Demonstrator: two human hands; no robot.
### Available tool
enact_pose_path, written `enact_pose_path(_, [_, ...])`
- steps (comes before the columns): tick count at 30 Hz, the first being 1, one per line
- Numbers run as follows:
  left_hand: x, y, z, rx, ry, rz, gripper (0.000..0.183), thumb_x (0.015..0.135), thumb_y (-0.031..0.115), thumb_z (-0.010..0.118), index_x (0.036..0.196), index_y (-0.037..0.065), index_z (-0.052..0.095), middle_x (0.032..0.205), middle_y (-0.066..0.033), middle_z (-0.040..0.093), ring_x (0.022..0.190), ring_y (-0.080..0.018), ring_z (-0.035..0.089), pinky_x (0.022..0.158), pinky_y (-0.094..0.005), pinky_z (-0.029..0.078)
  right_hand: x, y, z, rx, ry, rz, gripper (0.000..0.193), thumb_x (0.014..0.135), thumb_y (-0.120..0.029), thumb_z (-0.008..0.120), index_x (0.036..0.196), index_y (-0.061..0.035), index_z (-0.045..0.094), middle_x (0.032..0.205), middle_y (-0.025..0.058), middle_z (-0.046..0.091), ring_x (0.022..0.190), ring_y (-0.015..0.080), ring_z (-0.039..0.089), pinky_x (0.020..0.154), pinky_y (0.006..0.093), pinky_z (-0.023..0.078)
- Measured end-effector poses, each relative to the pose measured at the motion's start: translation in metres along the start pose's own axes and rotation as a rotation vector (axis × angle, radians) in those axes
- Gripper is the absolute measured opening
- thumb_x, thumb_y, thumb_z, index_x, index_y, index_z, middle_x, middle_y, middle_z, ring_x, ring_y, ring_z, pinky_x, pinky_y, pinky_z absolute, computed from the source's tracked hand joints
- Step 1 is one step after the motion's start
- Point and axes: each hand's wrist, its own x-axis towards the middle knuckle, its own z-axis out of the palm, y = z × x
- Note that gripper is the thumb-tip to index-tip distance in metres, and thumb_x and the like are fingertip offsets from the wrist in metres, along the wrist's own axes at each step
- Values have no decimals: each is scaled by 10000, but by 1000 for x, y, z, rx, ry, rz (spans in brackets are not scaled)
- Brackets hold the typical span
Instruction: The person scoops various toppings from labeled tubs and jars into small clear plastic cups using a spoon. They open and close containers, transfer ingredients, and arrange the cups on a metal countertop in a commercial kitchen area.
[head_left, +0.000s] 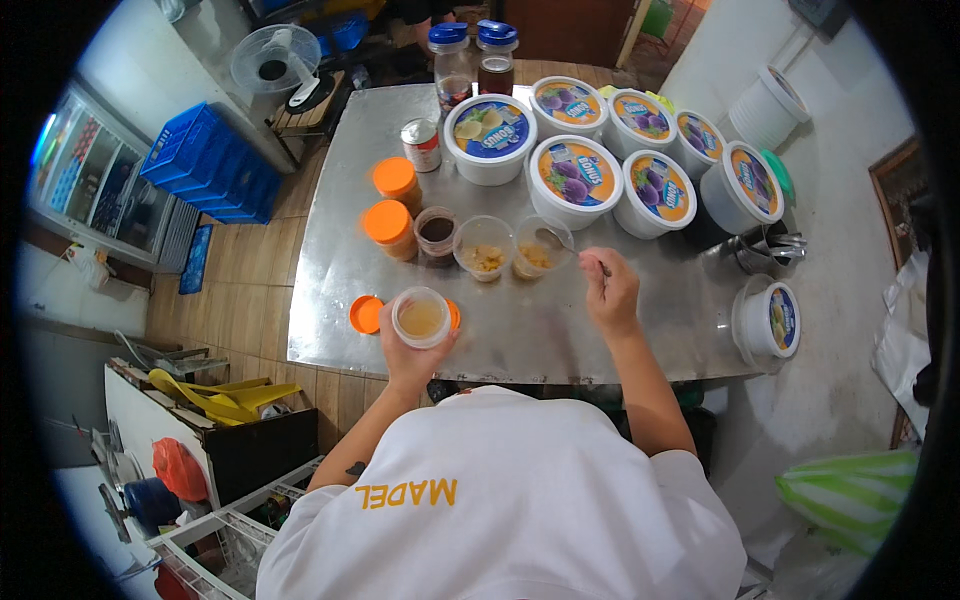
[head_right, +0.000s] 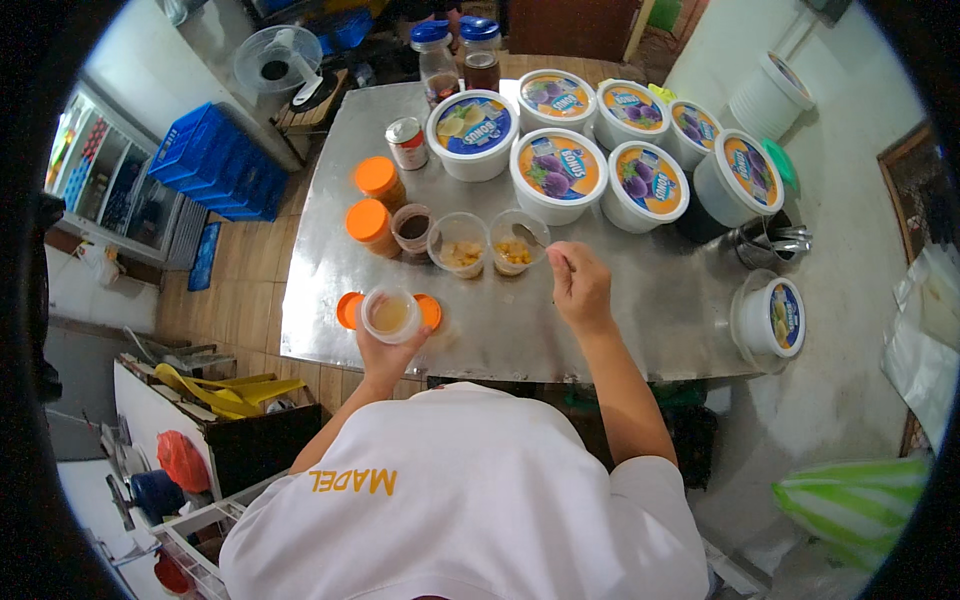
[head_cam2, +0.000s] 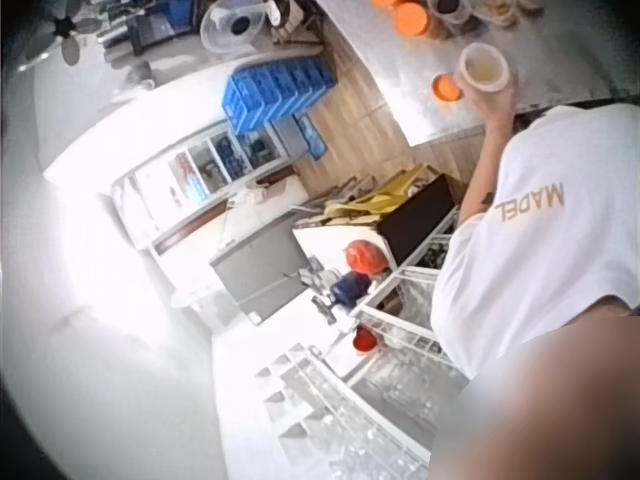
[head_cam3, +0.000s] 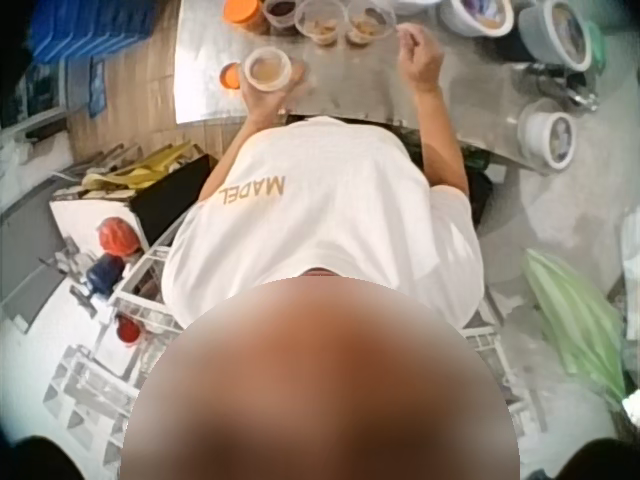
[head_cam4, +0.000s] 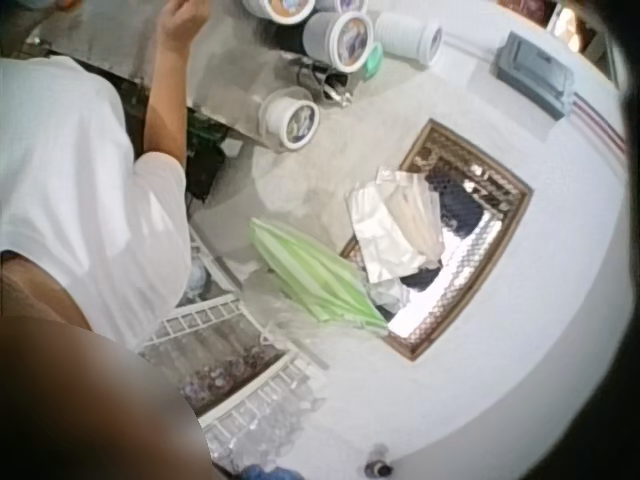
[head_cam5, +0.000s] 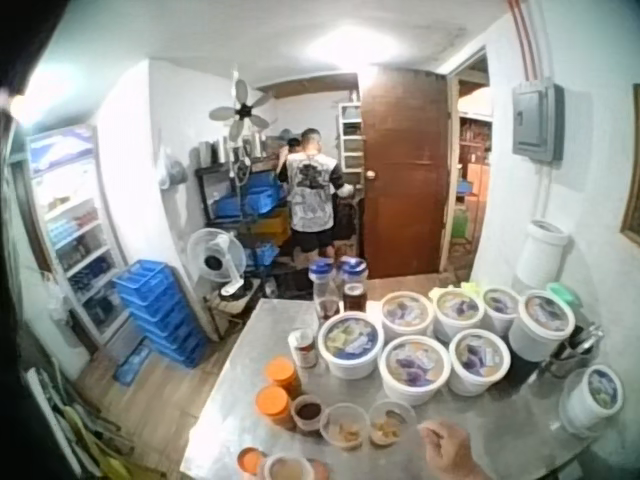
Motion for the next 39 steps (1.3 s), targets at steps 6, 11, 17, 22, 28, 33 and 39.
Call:
enact_pose_path(6, [-1,-7,-13,-20,-3,-11,738,669,124,882,1254,21,444,1183,-111,542,1110,-222,561,961,-360,458,16,-39,2,202,149,222,166,1014,-136,526,953,0,600,817,83,640,658,161,654,592,280,519])
enact_pose_path(11, [3,-17,-28,100,-4,54,757,648,155,899,1254,28,464,1174,-105,555,1112,-229,570,960,-362,466,33,-121,8,549,-4,244,221,1035,-182,490,941,-16,602,883,75,638,692,142,650,621,248,512])
enact_pose_path(17, [12,-20,-50,156,-20,129,753,648,155,901,1256,23,475,1181,-108,553,1100,-226,573,944,-364,469,40,-168,66,358,-382,-221,56,948,-86,606,953,-34,623,786,88,653,696,186,646,642,289,501])
enact_pose_path(22, [19,-54,-79,0,61,-105,797,647,171,914,1284,12,462,1232,-101,545,1130,-206,565,966,-342,471,38,-175,75,592,-188,174,155,1003,-164,559,965,-25,616,827,83,686,686,148,640,645,265,516])
enact_pose_path(28, [63,-105,-108,-30,143,-87,837,666,141,915,1334,-3,433,1300,-109,533,1197,-219,548,1017,-346,469,20,-152,91,841,-21,514,287,1052,-284,468,1016,-32,600,816,97,685,658,123,629,625,249,521])
enact_pose_path(33, [80,-150,-106,34,169,-113,848,659,144,917,1340,4,432,1298,-112,537,1206,-223,543,1022,-341,463,-16,-131,95,849,49,749,296,1051,-306,469,1009,-36,582,805,113,685,653,116,626,608,254,518])
enact_pose_path(39, [80,-163,-103,-2,181,-83,824,636,148,919,1307,22,458,1250,-108,570,1150,-220,578,986,-342,482,-84,-91,101,616,3,952,237,1037,-271,512,1040,-37,552,834,123,700,662,120,637,599,247,524])
